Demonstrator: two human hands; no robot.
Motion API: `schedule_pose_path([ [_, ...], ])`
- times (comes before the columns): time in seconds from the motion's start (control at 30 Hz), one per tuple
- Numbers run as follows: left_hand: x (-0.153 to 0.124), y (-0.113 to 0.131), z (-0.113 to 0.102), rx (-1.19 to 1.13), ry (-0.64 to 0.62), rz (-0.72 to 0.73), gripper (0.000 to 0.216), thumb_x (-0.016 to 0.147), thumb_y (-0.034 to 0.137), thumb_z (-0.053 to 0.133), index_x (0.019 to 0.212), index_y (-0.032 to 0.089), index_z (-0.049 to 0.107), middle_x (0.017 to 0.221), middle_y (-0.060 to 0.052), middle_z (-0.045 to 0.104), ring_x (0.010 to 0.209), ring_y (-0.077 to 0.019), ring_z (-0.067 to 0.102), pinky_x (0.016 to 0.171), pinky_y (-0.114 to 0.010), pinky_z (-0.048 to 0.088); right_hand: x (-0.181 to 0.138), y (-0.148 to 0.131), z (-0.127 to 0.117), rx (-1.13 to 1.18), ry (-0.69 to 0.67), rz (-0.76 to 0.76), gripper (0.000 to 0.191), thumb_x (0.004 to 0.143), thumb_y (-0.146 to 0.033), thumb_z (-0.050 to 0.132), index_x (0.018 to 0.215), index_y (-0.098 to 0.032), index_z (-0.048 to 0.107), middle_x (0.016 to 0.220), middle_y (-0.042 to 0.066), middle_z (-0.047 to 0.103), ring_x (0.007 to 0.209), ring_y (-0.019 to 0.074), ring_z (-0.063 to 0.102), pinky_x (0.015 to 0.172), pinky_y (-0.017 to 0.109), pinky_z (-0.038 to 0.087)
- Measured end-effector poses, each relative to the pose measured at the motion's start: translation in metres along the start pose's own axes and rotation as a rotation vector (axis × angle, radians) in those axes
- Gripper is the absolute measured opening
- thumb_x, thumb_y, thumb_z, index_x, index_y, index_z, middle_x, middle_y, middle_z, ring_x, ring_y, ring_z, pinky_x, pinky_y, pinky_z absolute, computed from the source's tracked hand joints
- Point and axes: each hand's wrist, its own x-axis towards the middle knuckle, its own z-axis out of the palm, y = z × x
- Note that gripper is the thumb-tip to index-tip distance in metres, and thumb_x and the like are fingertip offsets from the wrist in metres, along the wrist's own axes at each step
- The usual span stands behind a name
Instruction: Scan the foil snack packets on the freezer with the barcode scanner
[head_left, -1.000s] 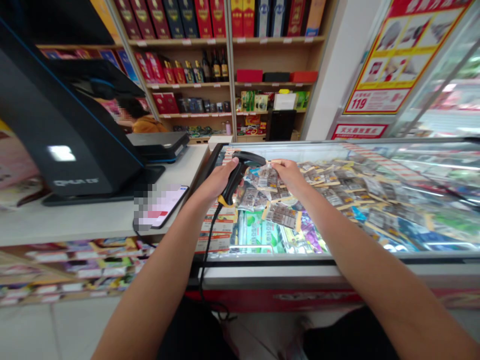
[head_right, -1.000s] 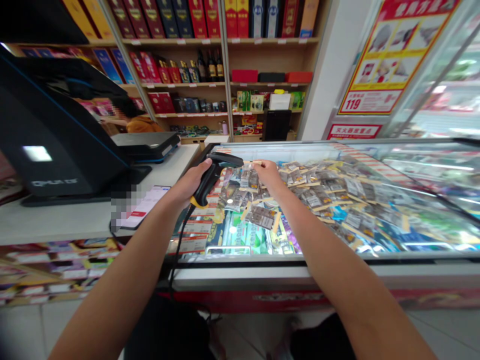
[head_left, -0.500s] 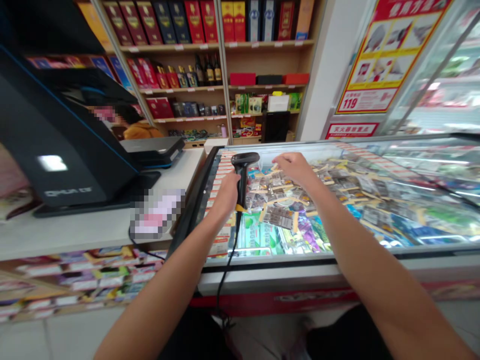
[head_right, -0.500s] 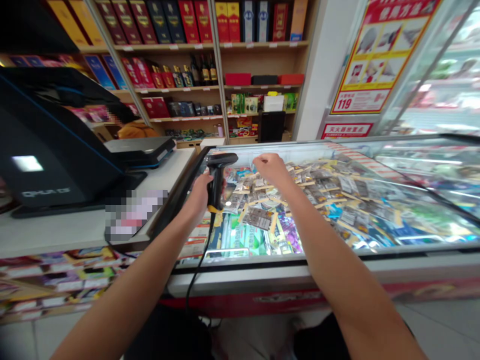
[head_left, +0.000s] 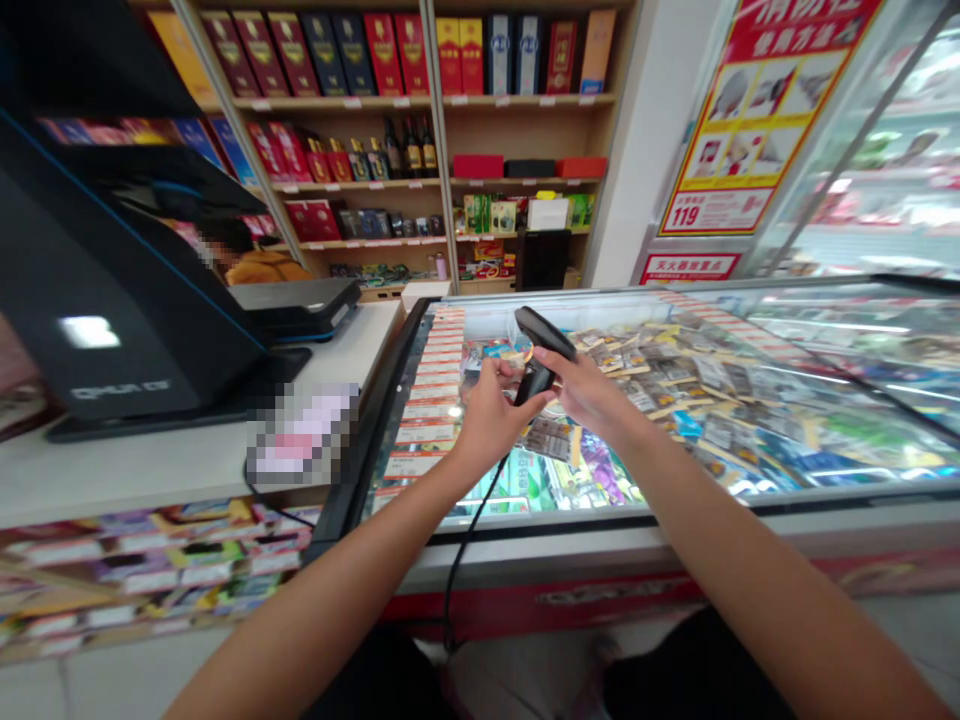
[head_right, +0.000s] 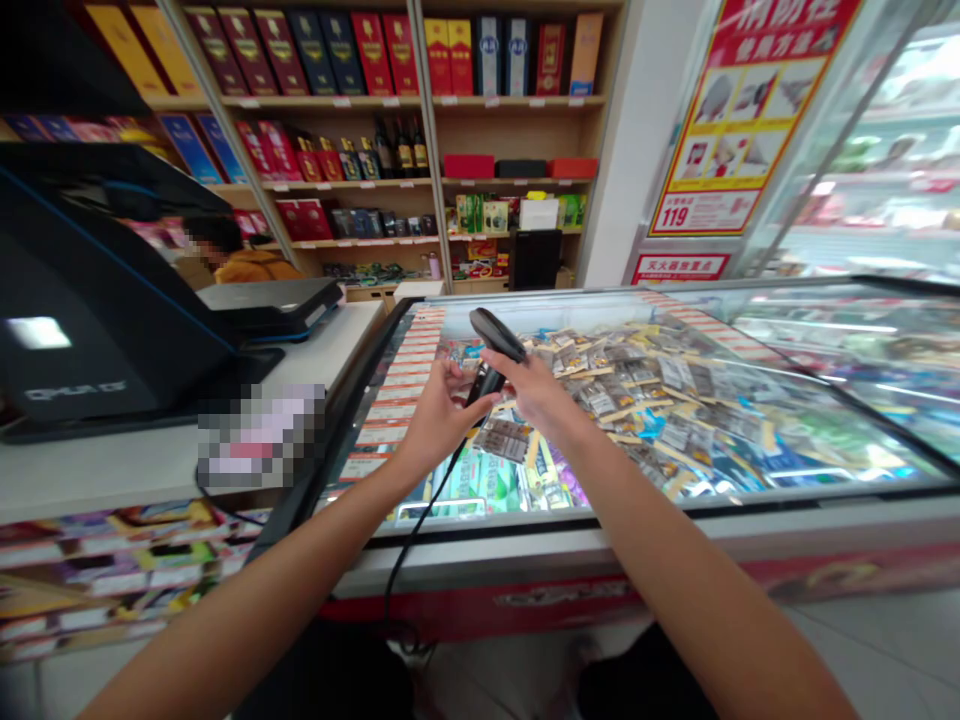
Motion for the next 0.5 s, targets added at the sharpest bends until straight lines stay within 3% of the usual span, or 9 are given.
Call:
schedule_pose_path([
  [0.13,0.009,-0.006,-0.015,0.202,-0.018,0.018,0.029,0.097,0.052,0.055,0.1,0.024,0.047,0.112,-0.01,0.073,0.103,-0.0243,0.07,0.087,-0.036,0.051,0.005,-0.02,-0.011,0.173,0.169,-0.057,0.05,0.063,-0.062,0.086,0.086,-0.025,0.06,0.077,0.0,0.064,0.074,0.0198,0.067,0.061,0.03,0.054],
  [0.2,0.022,-0.014,-0.026,0.429,-0.067,-0.047,0.03,0.099,0.05,0.05,0.106,0.021,0.054,0.116,-0.013,0.071,0.109,-0.0272,0.068,0.092,-0.039,0.051,0.012,-0.039,-0.026,0.206,0.195,-0.055,0.05,0.071,-0.069,0.078,0.085,-0.026,0.056,0.077,0.001,0.064,0.073,0.0199,0.067,0.062,0.031,0.056],
  [0.3,0.045,-0.031,-0.034,0.771,-0.166,-0.173,0.04,0.097,0.05,0.054,0.119,0.017,0.058,0.134,-0.019,0.064,0.133,-0.0331,0.057,0.11,-0.046,0.042,0.02,-0.071,-0.05,0.123,0.07,-0.057,0.047,0.081,-0.07,0.068,0.085,-0.026,0.052,0.067,-0.002,0.054,0.055,0.0144,0.054,0.052,0.028,0.05],
  [0.4,0.065,-0.047,-0.027,0.85,-0.158,-0.256,0.056,0.093,0.056,0.06,0.128,0.012,0.058,0.149,-0.026,0.054,0.147,-0.0423,0.041,0.118,-0.055,0.032,0.025,-0.088,-0.067,0.039,-0.118,0.049,0.037,0.079,-0.053,0.076,0.085,-0.023,0.054,0.058,-0.008,0.039,0.044,0.0078,0.034,0.043,0.023,0.037],
  [0.5,0.079,-0.06,-0.014,0.902,-0.13,-0.318,0.07,0.09,0.065,0.06,0.134,0.01,0.056,0.16,-0.03,0.038,0.152,-0.0504,0.028,0.119,-0.062,0.026,0.027,-0.084,-0.074,-0.117,-0.268,0.153,0.034,0.073,-0.042,0.081,0.084,-0.02,0.057,0.057,-0.009,0.04,0.043,0.0062,0.031,0.041,0.021,0.028],
])
